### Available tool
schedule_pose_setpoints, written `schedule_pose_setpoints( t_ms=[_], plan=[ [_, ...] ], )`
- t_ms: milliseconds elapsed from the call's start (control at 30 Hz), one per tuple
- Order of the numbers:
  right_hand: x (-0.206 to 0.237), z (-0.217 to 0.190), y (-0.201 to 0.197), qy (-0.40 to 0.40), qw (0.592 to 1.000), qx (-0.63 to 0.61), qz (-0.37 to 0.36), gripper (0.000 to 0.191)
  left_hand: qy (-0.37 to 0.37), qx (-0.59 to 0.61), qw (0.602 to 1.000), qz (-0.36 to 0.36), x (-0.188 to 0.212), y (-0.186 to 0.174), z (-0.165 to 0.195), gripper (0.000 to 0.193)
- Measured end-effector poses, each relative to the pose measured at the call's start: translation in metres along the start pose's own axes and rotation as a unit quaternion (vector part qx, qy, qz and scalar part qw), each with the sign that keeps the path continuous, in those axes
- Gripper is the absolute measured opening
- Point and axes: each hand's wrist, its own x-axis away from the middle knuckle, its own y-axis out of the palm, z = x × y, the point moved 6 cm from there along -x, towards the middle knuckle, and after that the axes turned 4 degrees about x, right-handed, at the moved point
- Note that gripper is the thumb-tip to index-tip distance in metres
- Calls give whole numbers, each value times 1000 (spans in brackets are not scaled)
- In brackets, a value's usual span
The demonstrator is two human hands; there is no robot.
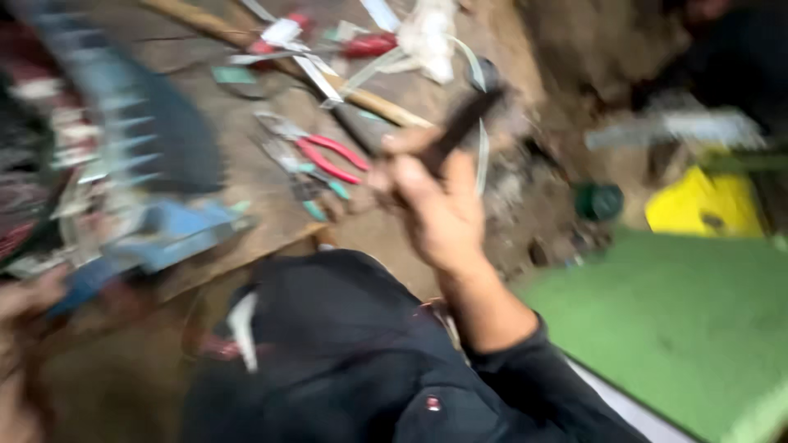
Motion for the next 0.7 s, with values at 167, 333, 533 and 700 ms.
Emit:
schedule_pose_setpoints(
  t_ms=[167,333,533,700],
  plan=[
    [18,-11,84,49,981,-37,-185,25,-216,402,888,-46,-26,-19,-1,17],
    [26,24,172,55,956,193,-214,31,-101,276,941,-166,-47,-26,39,7],
    [34,38,239,-19,949,258,-179,19,42,200,974,-100,-51,-64,56,15],
    [72,16,308,-275,797,401,-359,25,27,99,993,54,-101,-129,27,17]
  ],
)
